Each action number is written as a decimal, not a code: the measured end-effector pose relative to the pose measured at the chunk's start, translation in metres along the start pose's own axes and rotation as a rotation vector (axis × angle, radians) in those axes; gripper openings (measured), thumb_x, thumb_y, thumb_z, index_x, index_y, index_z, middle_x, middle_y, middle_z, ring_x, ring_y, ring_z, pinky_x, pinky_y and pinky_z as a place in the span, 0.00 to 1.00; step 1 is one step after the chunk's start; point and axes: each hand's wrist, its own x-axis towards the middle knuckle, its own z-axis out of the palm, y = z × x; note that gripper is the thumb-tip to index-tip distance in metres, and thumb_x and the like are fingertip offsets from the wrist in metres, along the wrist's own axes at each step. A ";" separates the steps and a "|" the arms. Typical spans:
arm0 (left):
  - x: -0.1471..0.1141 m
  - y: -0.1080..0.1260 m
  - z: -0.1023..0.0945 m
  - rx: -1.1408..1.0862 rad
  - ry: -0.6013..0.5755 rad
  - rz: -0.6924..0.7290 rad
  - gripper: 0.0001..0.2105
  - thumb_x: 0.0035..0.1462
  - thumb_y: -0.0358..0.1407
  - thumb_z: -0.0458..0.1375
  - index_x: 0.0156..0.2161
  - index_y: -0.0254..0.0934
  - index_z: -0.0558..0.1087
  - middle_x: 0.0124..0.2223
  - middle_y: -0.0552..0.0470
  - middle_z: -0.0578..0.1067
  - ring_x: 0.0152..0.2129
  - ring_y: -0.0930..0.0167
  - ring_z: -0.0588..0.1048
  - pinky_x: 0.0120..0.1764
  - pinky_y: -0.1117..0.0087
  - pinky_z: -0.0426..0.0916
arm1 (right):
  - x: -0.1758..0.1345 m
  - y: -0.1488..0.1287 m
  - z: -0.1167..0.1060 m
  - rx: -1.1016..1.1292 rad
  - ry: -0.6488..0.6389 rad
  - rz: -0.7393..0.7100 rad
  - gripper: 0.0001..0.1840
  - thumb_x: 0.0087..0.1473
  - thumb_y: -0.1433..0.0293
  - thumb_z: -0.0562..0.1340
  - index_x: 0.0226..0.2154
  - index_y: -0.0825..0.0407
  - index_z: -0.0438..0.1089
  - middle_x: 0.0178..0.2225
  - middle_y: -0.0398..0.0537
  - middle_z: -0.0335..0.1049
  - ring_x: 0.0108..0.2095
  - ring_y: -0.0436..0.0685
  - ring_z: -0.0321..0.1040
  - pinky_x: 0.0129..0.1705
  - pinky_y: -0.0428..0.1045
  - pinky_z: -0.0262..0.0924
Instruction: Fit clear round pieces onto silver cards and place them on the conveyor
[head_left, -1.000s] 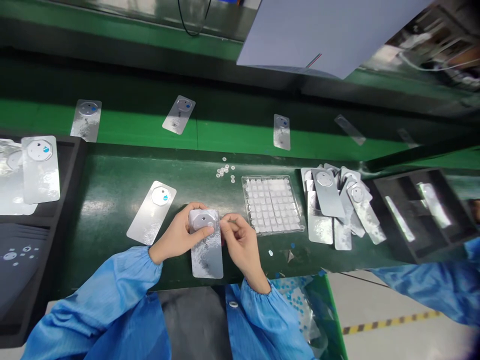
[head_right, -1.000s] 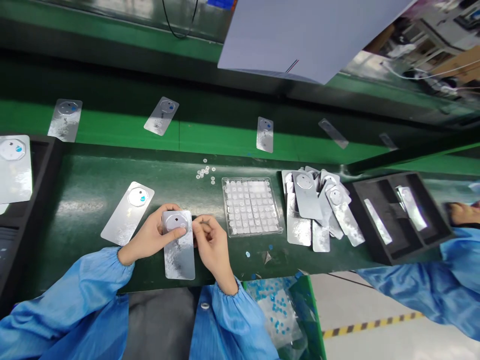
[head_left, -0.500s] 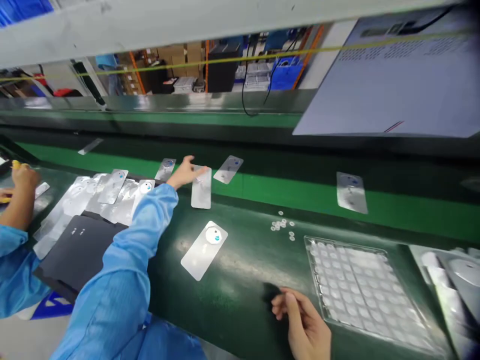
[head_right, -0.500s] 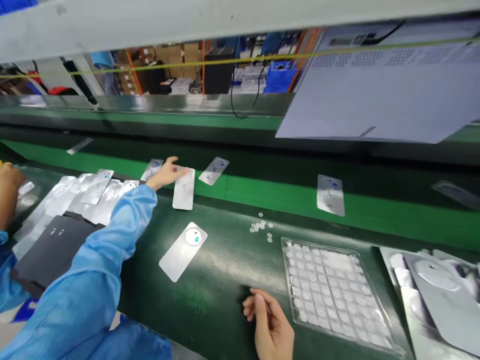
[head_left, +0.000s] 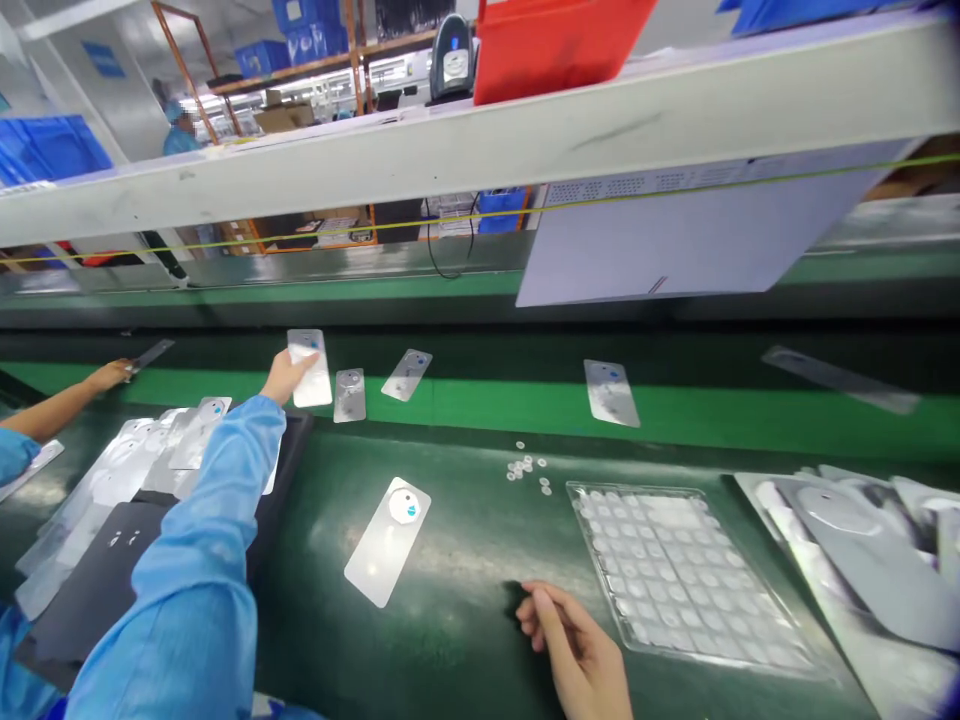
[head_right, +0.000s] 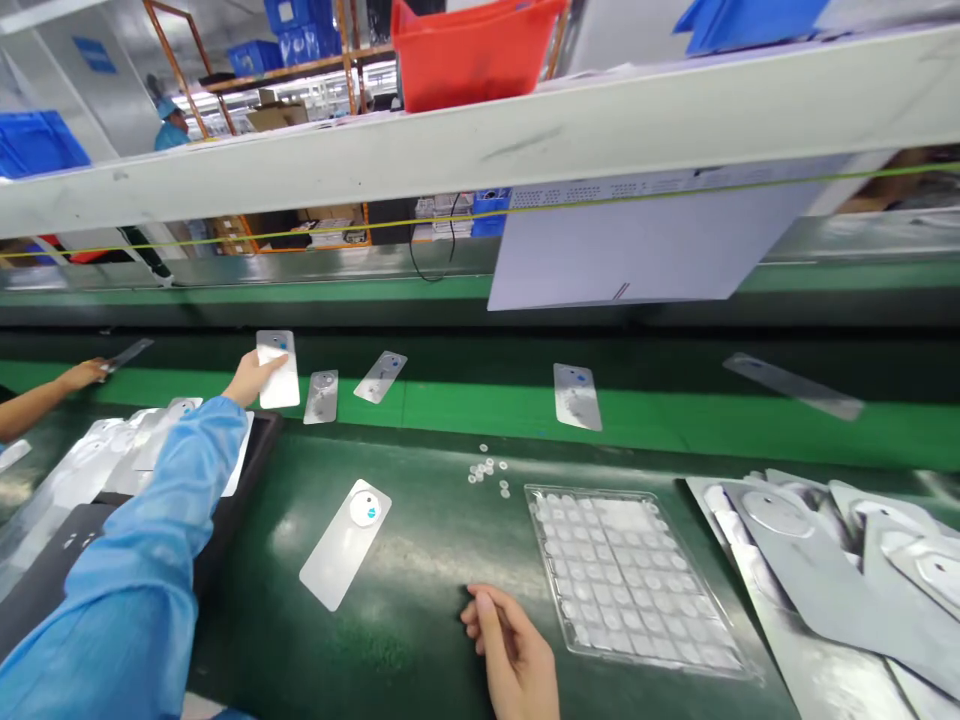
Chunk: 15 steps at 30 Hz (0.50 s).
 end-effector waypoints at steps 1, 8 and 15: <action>-0.013 -0.005 0.011 -0.012 -0.048 -0.010 0.17 0.67 0.40 0.62 0.55 0.32 0.72 0.53 0.43 0.76 0.44 0.63 0.78 0.46 0.57 0.76 | 0.002 -0.005 0.005 0.020 -0.035 0.012 0.28 0.59 0.44 0.64 0.38 0.53 0.79 0.28 0.53 0.77 0.25 0.56 0.72 0.25 0.47 0.70; -0.159 -0.070 0.117 -0.286 -0.554 -0.205 0.17 0.54 0.46 0.70 0.39 0.31 0.81 0.38 0.44 0.83 0.36 0.60 0.80 0.40 0.65 0.74 | 0.010 -0.047 0.038 0.142 -0.379 0.104 0.29 0.62 0.44 0.61 0.44 0.53 0.78 0.25 0.46 0.73 0.20 0.51 0.65 0.21 0.46 0.64; -0.192 -0.073 0.141 -0.662 -0.540 -0.407 0.27 0.52 0.42 0.71 0.56 0.35 0.75 0.42 0.44 0.83 0.38 0.61 0.83 0.46 0.63 0.75 | -0.008 -0.057 0.014 -0.091 -0.366 0.059 0.27 0.66 0.48 0.58 0.35 0.53 0.78 0.19 0.41 0.66 0.18 0.51 0.64 0.21 0.45 0.61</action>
